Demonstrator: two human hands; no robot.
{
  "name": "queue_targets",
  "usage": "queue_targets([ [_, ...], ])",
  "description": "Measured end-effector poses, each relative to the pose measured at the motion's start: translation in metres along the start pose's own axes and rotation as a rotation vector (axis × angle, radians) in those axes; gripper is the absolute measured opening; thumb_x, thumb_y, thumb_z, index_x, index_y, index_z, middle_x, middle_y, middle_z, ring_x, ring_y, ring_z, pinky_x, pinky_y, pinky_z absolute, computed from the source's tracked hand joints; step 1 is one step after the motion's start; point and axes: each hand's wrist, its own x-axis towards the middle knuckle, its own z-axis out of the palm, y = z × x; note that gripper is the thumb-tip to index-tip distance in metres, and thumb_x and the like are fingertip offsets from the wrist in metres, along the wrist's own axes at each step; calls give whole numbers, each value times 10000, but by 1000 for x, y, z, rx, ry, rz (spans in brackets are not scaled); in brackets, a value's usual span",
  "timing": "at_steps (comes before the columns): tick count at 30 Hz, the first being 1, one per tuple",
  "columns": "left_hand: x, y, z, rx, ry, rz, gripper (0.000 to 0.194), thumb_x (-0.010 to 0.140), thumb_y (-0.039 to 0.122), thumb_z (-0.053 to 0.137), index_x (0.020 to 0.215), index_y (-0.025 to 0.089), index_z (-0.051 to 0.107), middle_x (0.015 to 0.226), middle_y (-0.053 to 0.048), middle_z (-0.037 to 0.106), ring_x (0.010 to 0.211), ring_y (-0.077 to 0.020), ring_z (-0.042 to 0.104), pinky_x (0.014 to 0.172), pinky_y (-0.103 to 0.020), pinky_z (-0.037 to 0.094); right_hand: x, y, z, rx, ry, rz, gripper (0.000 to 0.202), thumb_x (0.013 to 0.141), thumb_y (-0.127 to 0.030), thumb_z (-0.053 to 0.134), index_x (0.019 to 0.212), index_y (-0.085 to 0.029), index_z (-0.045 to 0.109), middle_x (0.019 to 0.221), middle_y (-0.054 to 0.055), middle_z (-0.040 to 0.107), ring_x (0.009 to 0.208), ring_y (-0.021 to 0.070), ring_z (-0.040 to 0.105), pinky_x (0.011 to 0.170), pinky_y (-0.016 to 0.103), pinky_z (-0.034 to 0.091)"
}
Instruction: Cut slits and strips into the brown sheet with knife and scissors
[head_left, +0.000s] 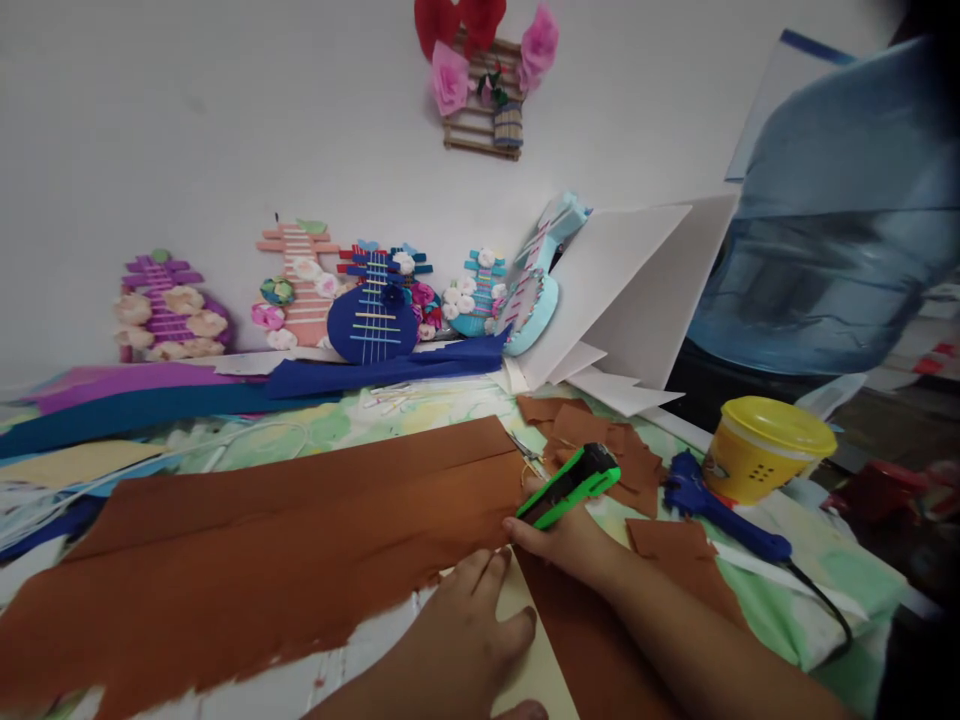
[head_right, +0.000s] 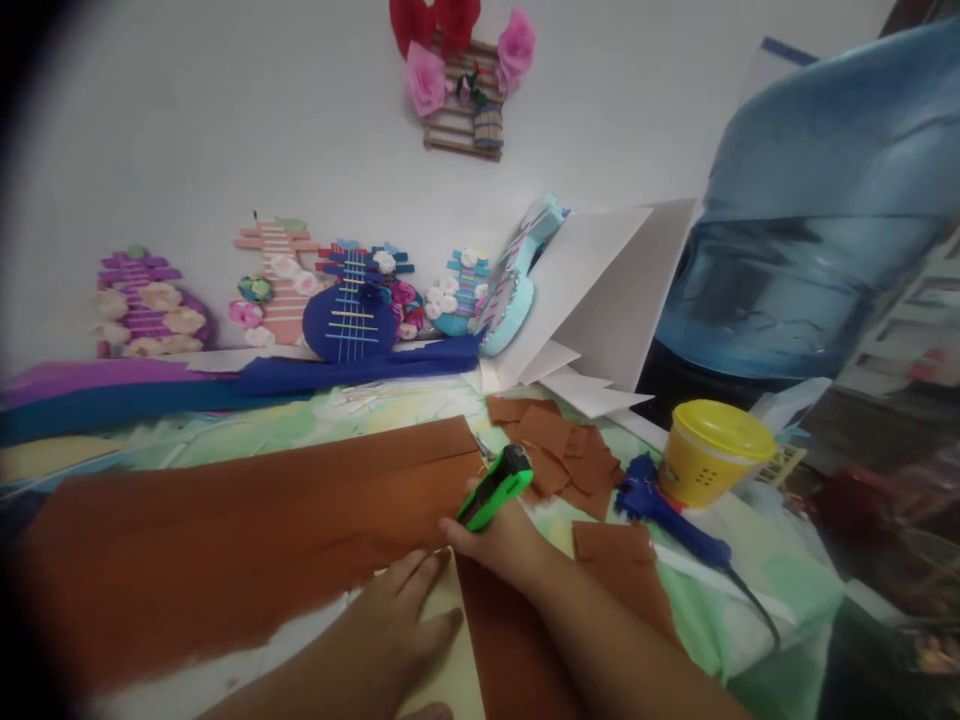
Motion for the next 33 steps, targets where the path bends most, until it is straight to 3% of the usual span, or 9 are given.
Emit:
queue_targets([
  [8, -2, 2, -6, -37, -1, -5, 608, 746, 588, 408, 1207, 192, 417, 1306, -202, 279, 1164, -365, 277, 913, -468, 277, 0, 3, 4, -30, -45, -63, 202, 689, -328, 524, 631, -197, 382, 561, -43, 407, 529, 100, 408, 486, 223, 326],
  [15, -2, 3, -6, -50, -31, -28, 797, 777, 627, 265, 1284, 12, 261, 1314, -231, 223, 1191, -333, 234, 971, -416, 208, 0, 1, 0, 70, 28, 28, 233, 694, -340, 514, 608, -201, 348, 510, -59, 402, 457, 85, 398, 424, 208, 313],
  [24, 3, -1, 2, -17, -38, -39, 864, 760, 672, 180, 1263, -22, 291, 1288, -246, 268, 1169, -349, 274, 968, -417, 217, 2, 2, 4, -4, 27, -59, 213, 680, -263, 514, 586, -193, 337, 528, -55, 378, 490, 79, 380, 451, 205, 322],
  [29, 4, -3, 8, -16, -29, -16, 828, 781, 642, 175, 1265, -21, 286, 1290, -241, 267, 1177, -344, 261, 974, -414, 207, 0, 1, 1, -2, -32, -38, 197, 680, -296, 523, 612, -189, 372, 576, -35, 432, 532, 94, 424, 473, 211, 349],
  [33, 5, -4, 10, -13, -35, -22, 802, 793, 620, 181, 1266, -19, 285, 1298, -237, 246, 1179, -343, 260, 971, -412, 216, 0, 1, -2, 39, 1, -11, 235, 683, -312, 528, 593, -198, 344, 532, -44, 404, 509, 94, 417, 447, 207, 340],
])
